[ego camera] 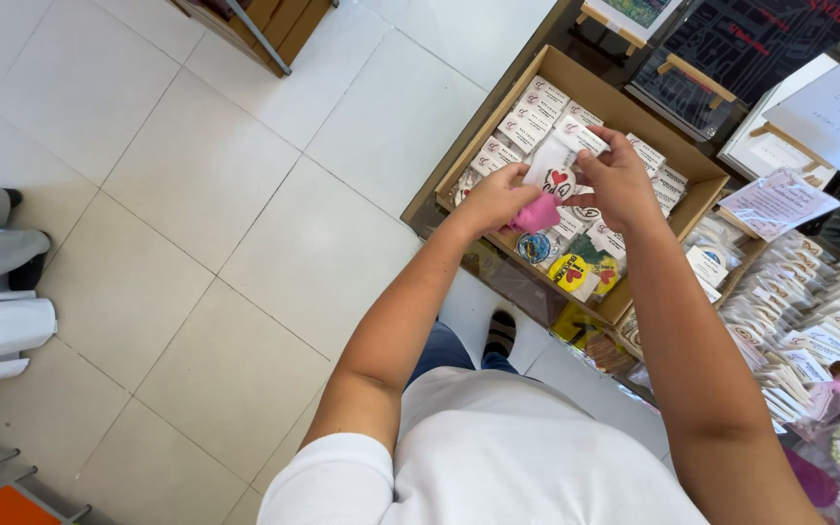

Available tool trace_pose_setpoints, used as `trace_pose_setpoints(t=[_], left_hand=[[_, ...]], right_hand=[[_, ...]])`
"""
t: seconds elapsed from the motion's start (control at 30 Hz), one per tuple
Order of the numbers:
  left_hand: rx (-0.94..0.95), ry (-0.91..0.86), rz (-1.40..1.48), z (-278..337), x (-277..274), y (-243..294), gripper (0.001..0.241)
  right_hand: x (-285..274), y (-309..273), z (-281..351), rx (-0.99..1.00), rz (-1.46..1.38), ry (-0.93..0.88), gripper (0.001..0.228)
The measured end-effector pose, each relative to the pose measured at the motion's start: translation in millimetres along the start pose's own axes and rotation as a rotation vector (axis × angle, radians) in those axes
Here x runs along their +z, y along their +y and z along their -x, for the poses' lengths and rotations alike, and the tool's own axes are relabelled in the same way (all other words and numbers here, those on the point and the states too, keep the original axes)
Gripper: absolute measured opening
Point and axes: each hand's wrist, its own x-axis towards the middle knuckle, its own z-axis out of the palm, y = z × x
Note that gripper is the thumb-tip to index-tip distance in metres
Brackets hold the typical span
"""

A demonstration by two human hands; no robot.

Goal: Wiping small packaged products with a cloth in a retail display tray.

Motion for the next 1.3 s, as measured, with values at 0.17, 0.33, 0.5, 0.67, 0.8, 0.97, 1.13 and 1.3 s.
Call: trace_pose_setpoints(t=[0.17, 0.33, 0.5, 0.67, 0.8, 0.97, 1.13, 1.3], left_hand=[[-0.074, -0.029, 0.233, 3.5, 10.2, -13.0, 0.04], [-0.102, -0.11, 0.416, 17.8, 10.9, -7.6, 0.039], [-0.02, -0.245, 0.581, 37.7, 16.0, -2.0, 0.045], [0.026, -0.165, 0.526, 41.1, 19.2, -6.6, 0.047], [-0.016, 0.092, 0.208, 57.6, 13.4, 3.7, 0.05], [0.049, 0.129, 0.225, 50.3, 17.4, -17.8, 0.047], [0.027, 0.122, 0.299, 43.5, 23.1, -33.6, 0.048], [-0.021, -0.053, 0.694, 47.1, 21.8, -37.8, 0.047]], right_hand=[[10.0, -31.7, 32.2, -0.015, 0.095, -0.111, 0.059], [5.1, -46.0, 43.4, -0.074, 0.143, -0.248, 0.081], [-12.8, -35.9, 31.8, -0.155, 0.151, -0.379, 0.078], [-15.2, -28.8, 31.7, -0.086, 0.057, -0.307, 0.062], [-23.6, -20.3, 29.8, -0.091, 0.022, -0.262, 0.046], [-34.9, -3.9, 17.3, -0.084, 0.031, -0.306, 0.033], [-22.8, -15.9, 30.9, -0.086, -0.046, -0.343, 0.042], [-22.2, -20.0, 30.7, -0.139, -0.11, -0.385, 0.043]])
